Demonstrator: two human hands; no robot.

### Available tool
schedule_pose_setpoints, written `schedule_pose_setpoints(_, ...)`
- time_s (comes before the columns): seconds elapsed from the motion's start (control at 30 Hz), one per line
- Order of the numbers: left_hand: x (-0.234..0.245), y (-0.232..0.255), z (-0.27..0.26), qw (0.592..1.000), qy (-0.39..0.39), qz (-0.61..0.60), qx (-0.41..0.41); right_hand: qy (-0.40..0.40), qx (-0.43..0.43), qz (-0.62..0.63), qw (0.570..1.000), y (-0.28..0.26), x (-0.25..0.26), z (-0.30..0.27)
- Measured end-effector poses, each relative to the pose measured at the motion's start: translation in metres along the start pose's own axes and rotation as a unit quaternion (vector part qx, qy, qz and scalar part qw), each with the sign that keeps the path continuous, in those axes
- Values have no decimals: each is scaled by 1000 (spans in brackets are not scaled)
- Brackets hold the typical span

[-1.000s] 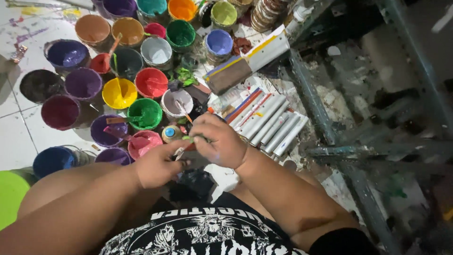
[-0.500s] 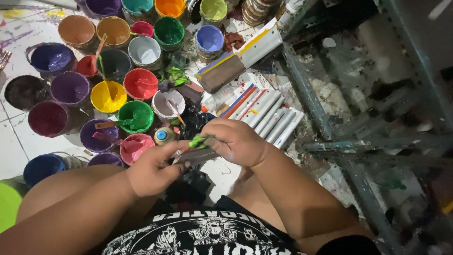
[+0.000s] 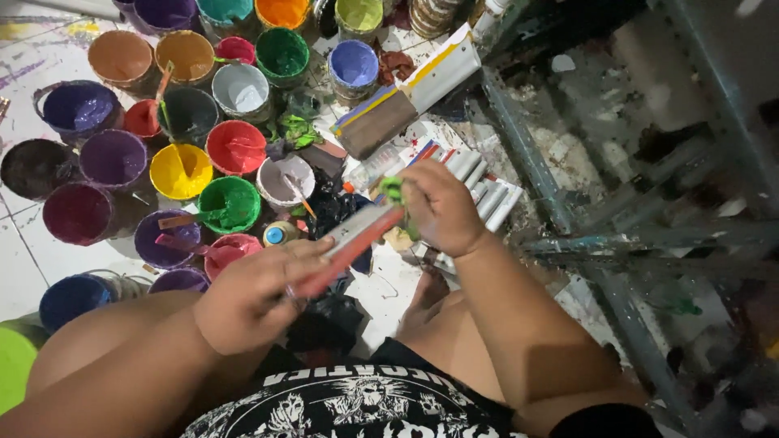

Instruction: Cleaning ink from a screen printing squeegee using a cloth

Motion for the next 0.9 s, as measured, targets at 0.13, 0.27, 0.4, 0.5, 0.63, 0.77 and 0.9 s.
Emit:
schedule_pose_setpoints(0.13, -15, -1, -16, 968, -59, 205, -128, 78, -96, 1, 992, -14, -8, 4)
schedule_pose_setpoints(0.27, -30, -12, -29, 906, -163, 360, -150, 99, -589, 165, 785, -8, -38, -28)
schedule_pose_setpoints(0.4, -40, -32, -30, 886, -177, 422, -77, 169, -565, 266, 763, 14, -58, -45)
schedule_pose_setpoints(0.5, -25, -39, -21, 932, -110, 345, -3, 176, -560, 250, 770, -7, -43, -36)
schedule_pose_setpoints(0.63, -5, -59, -13, 970, 21, 80, 229, 216, -513, 264, 788, -13, -35, -29)
schedule_pose_setpoints(0.77, -17, -73, -33, 764, 170, -183, 595, 191, -477, 289, 808, -21, -35, -22)
schedule_pose_setpoints(0.9, -22, -70, -25, 762, 197, -198, 584, 233, -467, 264, 812, -25, -11, -15)
Point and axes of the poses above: each hand's wrist, its own z-axis towards the middle knuckle, its own x-axis out of the back of the hand, y = z × x, the point moved 6 cm from there along z, towards the middle knuckle, and after that the axes turned 7 degrees about y, right-handed, at the moved point
